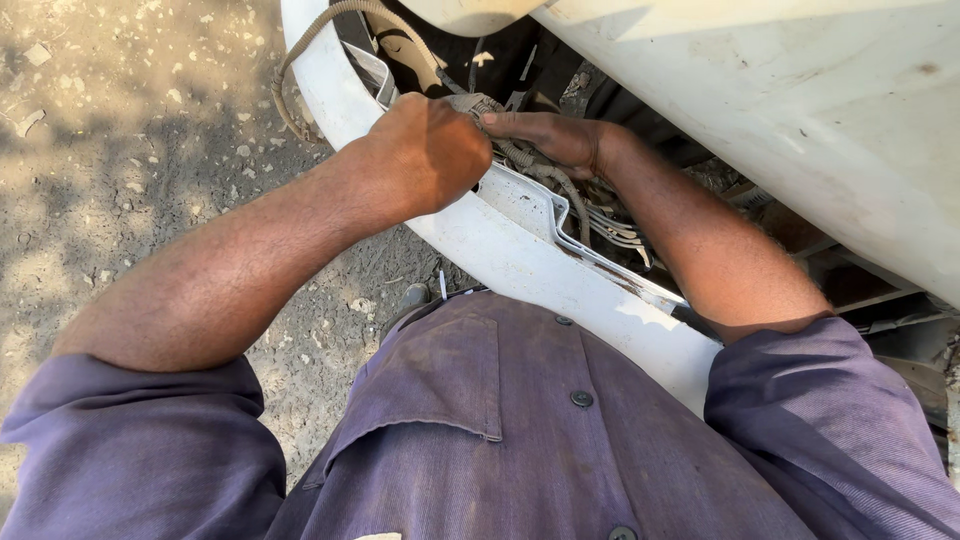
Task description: The person works under the front bumper of a white vehicle, organizing and securing wiring harnesses with zip ties. They use a screwdriver to adjust components near the headlight assembly and manipulate various cables and protective sleeves. The task involves bundling wires and ensuring they are properly routed within the bumper area.
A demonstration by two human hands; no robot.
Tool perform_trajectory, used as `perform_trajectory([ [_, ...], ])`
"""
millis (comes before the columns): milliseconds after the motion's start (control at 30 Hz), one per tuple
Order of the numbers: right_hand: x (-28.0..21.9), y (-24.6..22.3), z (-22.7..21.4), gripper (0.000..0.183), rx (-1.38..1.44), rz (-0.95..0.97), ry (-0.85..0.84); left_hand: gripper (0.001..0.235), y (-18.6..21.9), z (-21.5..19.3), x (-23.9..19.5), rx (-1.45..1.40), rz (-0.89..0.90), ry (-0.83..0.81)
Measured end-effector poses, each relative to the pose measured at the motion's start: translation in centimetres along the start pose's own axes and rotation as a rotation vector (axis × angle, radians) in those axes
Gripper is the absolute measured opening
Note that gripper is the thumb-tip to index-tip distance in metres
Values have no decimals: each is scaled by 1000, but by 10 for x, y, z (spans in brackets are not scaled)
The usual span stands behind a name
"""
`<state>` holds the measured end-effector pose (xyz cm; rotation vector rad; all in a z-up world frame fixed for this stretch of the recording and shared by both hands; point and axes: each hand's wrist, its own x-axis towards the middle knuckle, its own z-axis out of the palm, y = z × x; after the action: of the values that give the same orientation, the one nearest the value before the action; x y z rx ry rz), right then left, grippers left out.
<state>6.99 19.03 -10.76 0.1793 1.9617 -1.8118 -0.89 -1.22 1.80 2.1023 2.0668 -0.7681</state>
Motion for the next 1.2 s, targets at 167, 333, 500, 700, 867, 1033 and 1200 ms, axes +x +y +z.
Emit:
perform_trajectory([
  [167, -3, -8, 7, 93, -93, -9, -6, 21, -6, -4, -30, -296, -101, 162],
  [333, -9, -24, 13, 99, -327, 67, 40, 33, -21, 5, -35, -480, -250, 77],
  [500, -12, -29, 18, 104, -550, 44, 118, 10, -28, 33, -21, -1056, -302, 516],
  [700, -10, -28, 17, 102, -716, 90, 212, 15, -29, 63, 27, -1146, -102, 904],
  [867, -16, -22, 23, 74, -531, -219, 324, 24, -32, 73, 56, -1059, -14, 819],
  [1033, -28, -13, 18, 45, 371, -86, 388, 25, -31, 71, 55, -1063, -53, 686],
  [1200, -15, 0, 17, 24, 459, -131, 639, 26, -30, 63, 51, -1017, 2, 770],
])
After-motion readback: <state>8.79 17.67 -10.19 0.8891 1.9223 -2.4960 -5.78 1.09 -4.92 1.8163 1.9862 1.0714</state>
